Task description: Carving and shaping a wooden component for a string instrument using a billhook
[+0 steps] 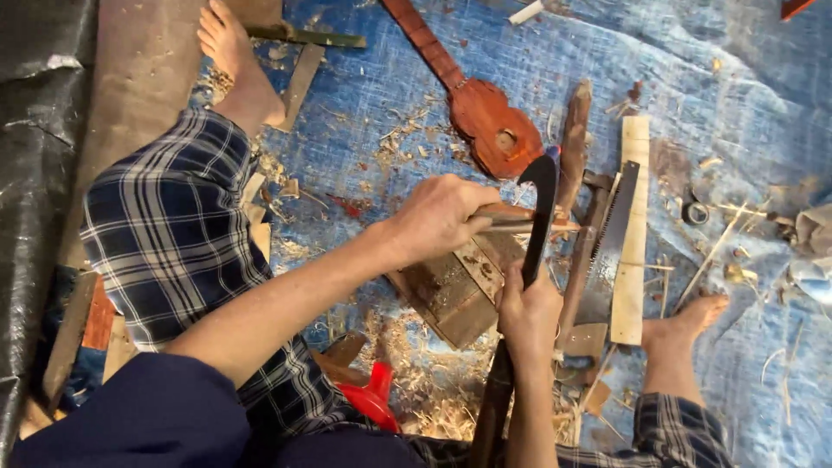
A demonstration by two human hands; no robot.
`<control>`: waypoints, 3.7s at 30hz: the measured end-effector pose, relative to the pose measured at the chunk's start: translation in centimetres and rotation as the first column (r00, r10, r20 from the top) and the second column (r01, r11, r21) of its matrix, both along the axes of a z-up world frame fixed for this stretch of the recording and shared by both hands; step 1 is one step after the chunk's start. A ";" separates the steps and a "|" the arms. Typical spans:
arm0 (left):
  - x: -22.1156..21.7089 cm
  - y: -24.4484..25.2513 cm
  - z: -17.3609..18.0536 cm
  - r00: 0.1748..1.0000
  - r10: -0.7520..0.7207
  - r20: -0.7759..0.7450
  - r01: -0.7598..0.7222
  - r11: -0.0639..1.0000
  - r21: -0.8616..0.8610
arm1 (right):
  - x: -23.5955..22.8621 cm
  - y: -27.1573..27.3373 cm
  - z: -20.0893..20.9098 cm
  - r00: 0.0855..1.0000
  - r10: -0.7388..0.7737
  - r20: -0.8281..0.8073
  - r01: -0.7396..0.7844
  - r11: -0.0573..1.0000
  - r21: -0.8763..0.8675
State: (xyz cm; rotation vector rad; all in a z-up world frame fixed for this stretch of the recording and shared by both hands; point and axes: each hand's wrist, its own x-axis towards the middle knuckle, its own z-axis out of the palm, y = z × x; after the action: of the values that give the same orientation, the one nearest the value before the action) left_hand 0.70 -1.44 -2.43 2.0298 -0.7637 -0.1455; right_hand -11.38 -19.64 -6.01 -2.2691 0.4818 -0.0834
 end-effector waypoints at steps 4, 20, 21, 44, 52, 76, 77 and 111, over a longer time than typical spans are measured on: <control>-0.3 0.6 1.0 1.000 0.017 -0.020 -0.018 0.999 -0.032 | -0.2 1.8 2.0 0.993 -0.005 -0.121 -0.011 0.991 -0.133; 0.4 -3.0 1.4 0.999 -0.011 0.045 -0.001 0.966 0.258 | -3.3 -0.8 10.4 0.992 0.042 0.121 0.001 0.940 -0.340; 0.5 -2.9 2.2 0.999 -0.007 -0.036 0.017 0.955 0.295 | -3.4 -1.0 11.5 0.937 0.209 0.279 -0.028 0.843 -0.537; -0.5 -1.0 0.5 0.999 0.012 0.039 -0.015 0.997 0.078 | -0.9 -0.5 1.0 0.992 0.099 0.077 -0.096 0.995 -0.037; -1.3 -0.8 1.8 0.997 -0.018 0.073 0.012 0.996 0.089 | -1.2 -1.4 0.8 1.000 -0.012 -0.025 0.027 0.665 0.746; -0.3 -0.5 0.1 0.999 -0.013 0.049 0.013 1.000 0.004 | -1.1 0.2 6.5 0.987 -0.013 0.160 -0.032 0.961 0.276; -0.2 -0.6 -0.2 0.995 -0.020 0.096 0.018 1.000 0.025 | 0.1 -0.1 1.1 0.988 0.084 0.128 -0.114 0.960 0.255; -14.8 1.4 -2.0 0.871 0.105 0.480 -0.122 0.993 0.003 | -10.7 -0.8 -3.0 0.950 0.167 -0.263 0.093 0.654 0.750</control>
State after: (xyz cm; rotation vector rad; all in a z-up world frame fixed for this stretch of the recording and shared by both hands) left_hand -14.09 -0.03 -4.44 2.1627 -0.9428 0.4352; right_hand -22.07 -20.48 -8.96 -1.4404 0.5078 0.4414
